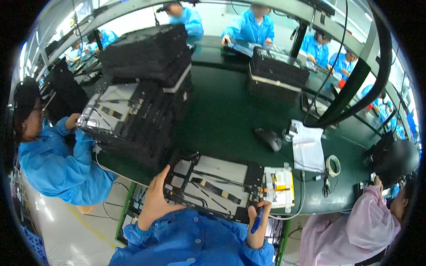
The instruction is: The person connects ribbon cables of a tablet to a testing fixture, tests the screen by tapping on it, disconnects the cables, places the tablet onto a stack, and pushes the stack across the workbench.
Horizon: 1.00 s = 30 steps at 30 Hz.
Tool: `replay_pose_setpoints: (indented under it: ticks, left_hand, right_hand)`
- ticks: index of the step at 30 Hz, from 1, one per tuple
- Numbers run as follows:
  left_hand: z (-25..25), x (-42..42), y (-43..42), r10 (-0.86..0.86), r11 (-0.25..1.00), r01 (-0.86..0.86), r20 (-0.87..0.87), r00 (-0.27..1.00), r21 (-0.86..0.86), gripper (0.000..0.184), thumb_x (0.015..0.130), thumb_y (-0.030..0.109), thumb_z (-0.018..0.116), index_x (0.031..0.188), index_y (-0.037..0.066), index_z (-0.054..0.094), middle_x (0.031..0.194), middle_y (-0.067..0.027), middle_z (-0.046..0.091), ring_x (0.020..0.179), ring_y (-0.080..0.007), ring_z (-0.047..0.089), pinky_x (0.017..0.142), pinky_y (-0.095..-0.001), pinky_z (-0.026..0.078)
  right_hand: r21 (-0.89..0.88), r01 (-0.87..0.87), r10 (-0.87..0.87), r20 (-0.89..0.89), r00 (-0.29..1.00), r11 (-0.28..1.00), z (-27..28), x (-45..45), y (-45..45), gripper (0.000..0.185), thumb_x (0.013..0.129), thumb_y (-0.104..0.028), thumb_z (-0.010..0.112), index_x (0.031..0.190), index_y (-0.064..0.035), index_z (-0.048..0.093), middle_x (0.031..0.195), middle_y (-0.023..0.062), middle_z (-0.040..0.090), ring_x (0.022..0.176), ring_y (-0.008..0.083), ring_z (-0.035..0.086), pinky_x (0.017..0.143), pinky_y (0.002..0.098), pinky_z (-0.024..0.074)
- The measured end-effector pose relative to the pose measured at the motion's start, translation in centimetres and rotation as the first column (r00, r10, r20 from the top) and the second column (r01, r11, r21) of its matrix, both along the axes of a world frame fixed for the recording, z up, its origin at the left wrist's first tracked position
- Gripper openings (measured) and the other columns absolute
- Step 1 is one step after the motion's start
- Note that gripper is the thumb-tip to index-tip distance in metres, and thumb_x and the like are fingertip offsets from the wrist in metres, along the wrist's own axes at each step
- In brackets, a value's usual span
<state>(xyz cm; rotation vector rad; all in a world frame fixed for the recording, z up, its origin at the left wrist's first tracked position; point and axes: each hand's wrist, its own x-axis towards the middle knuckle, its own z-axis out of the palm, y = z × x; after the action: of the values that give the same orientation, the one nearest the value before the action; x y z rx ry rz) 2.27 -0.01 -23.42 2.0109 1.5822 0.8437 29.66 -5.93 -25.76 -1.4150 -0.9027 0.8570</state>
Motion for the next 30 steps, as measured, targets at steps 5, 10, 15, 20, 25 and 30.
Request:
replay_pose_setpoints:
  ticks: [5,10,15,20,25,30]
  left_hand:
    - [0.4,2.3,1.0,-0.133,0.989,0.119,0.174,0.976,0.088,0.105,0.060,0.030,0.083,0.142,0.005,0.022,0.134,-0.0210,0.039,0.121,-0.0371,0.041,0.101,-0.0415,0.037]
    - [3.0,5.6,5.4,-0.101,0.994,0.086,0.258,0.961,0.068,0.102,0.064,0.030,0.080,0.143,0.005,0.020,0.133,-0.0228,0.040,0.118,-0.0375,0.045,0.097,-0.0403,0.040]
    - [4.9,8.2,13.3,-0.084,0.982,0.037,0.256,0.963,0.184,0.101,0.067,0.032,0.078,0.142,0.001,0.018,0.123,-0.0268,0.046,0.110,-0.0393,0.050,0.093,-0.0413,0.042]
    - [3.5,10.0,20.8,-0.052,0.964,-0.046,0.358,0.932,0.262,0.101,0.069,0.034,0.078,0.140,-0.003,0.015,0.129,-0.0282,0.042,0.117,-0.0388,0.047,0.098,-0.0417,0.039]
    - [1.9,12.0,25.8,0.051,0.881,-0.265,0.479,0.876,0.391,0.098,0.076,0.033,0.073,0.142,-0.003,0.011,0.141,-0.0300,0.024,0.131,-0.0396,0.029,0.107,-0.0423,0.027]
    - [-0.2,12.7,26.4,0.101,0.881,-0.275,0.414,0.905,0.385,0.091,0.082,0.027,0.067,0.143,-0.001,0.006,0.145,-0.0320,0.008,0.134,-0.0456,0.014,0.109,-0.0486,0.019]
  right_hand:
    - [0.168,-0.004,0.011,-0.045,0.999,0.986,4.8,1.2,3.3,0.020,0.085,-0.006,0.047,0.102,-0.0088,0.036,0.097,0.0055,0.034,0.090,0.0143,0.033,0.086,0.0247,0.0284]
    - [0.261,-0.074,0.079,-0.010,0.997,0.963,8.6,6.1,8.7,0.019,0.087,-0.004,0.048,0.102,-0.0108,0.038,0.091,0.0010,0.033,0.082,0.0092,0.032,0.077,0.0214,0.0293]
    - [0.146,-0.163,0.193,-0.218,0.957,0.976,13.1,8.8,17.5,0.015,0.088,-0.008,0.053,0.095,-0.0171,0.043,0.090,-0.0002,0.049,0.085,0.0125,0.055,0.069,0.0309,0.0495]
    - [0.341,-0.190,0.257,-0.162,0.953,0.921,13.8,9.0,26.9,0.016,0.091,-0.009,0.052,0.097,-0.0181,0.040,0.080,-0.0014,0.049,0.067,0.0097,0.054,0.051,0.0253,0.0442]
    - [0.484,-0.213,0.211,0.060,0.976,0.849,13.2,8.9,36.0,0.019,0.089,-0.008,0.055,0.097,-0.0167,0.040,0.075,-0.0015,0.045,0.055,0.0063,0.043,0.043,0.0208,0.0331]
    - [0.833,-0.120,-0.216,0.275,0.937,0.540,11.6,5.9,44.0,0.023,0.087,-0.006,0.058,0.100,-0.0074,0.039,0.088,0.0025,0.042,0.079,0.0151,0.046,0.076,0.0258,0.0389]
